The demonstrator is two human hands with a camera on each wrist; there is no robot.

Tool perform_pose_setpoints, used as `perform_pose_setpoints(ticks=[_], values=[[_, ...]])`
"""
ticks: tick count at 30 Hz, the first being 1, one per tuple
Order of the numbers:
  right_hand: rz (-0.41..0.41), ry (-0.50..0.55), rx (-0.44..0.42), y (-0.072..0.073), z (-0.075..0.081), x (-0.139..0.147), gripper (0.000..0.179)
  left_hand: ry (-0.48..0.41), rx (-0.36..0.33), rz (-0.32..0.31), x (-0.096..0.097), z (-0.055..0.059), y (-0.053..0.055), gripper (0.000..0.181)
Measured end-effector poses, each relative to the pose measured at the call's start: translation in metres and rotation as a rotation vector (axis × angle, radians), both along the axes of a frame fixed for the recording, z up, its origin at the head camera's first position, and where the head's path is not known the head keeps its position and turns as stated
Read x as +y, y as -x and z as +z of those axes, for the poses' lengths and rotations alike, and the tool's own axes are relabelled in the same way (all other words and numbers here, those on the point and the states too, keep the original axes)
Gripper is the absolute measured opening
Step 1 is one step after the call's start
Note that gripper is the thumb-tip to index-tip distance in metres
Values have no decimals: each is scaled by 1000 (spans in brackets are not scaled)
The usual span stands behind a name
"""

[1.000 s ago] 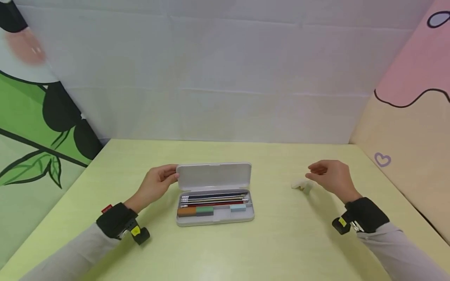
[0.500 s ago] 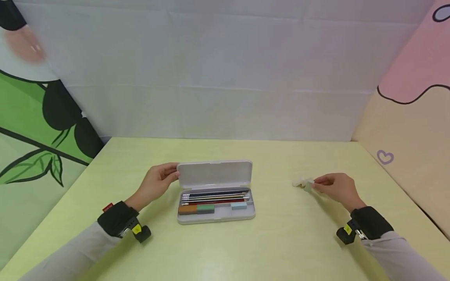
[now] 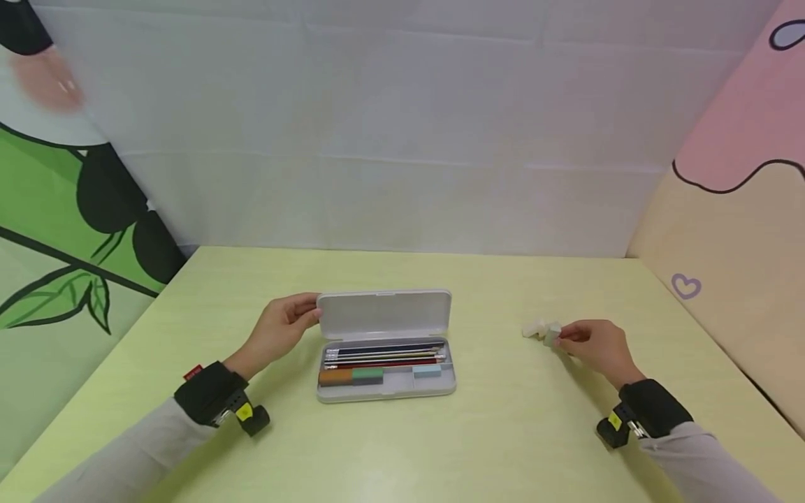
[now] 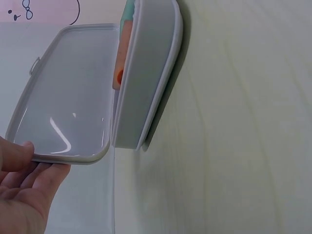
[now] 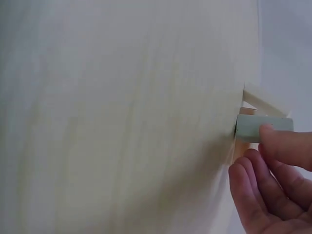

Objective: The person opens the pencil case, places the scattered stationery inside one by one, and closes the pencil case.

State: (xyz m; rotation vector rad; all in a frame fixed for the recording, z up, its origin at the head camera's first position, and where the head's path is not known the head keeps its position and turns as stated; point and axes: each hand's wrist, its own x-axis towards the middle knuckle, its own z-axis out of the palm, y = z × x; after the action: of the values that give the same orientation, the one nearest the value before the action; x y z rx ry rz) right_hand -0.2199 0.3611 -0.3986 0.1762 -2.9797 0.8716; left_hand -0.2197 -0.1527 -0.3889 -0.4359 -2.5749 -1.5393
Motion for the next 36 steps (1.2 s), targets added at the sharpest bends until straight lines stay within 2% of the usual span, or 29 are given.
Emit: perform_pose_setpoints(ticks=[4,9,13,18,24,27,32,36], values=[[-7,-13,11,1,7,-2,27,-4,9,-7,-1,-2,0,31],[-11,-13,47,4,23,-7,27,-12,8,-1,-2,-2,1,31],[8,10,96,4,35,-16,26,-20,7,0,-1,-1,2,31],[56,67,161,2,42,-37,20,-18,2,6,0,-2,2,31],[194,129,233,-6,46,-79,13,-16,4,5,2,-2,3,31],[292,124,288,-11,46,-101,12,-17,6,4,1,-2,3,31],[423,107,310,-15,42,-131,14,-17,20,9,-1,-2,4,30],[519,73,360,-15,35,-150,15,-16,15,20,-3,-3,5,30]])
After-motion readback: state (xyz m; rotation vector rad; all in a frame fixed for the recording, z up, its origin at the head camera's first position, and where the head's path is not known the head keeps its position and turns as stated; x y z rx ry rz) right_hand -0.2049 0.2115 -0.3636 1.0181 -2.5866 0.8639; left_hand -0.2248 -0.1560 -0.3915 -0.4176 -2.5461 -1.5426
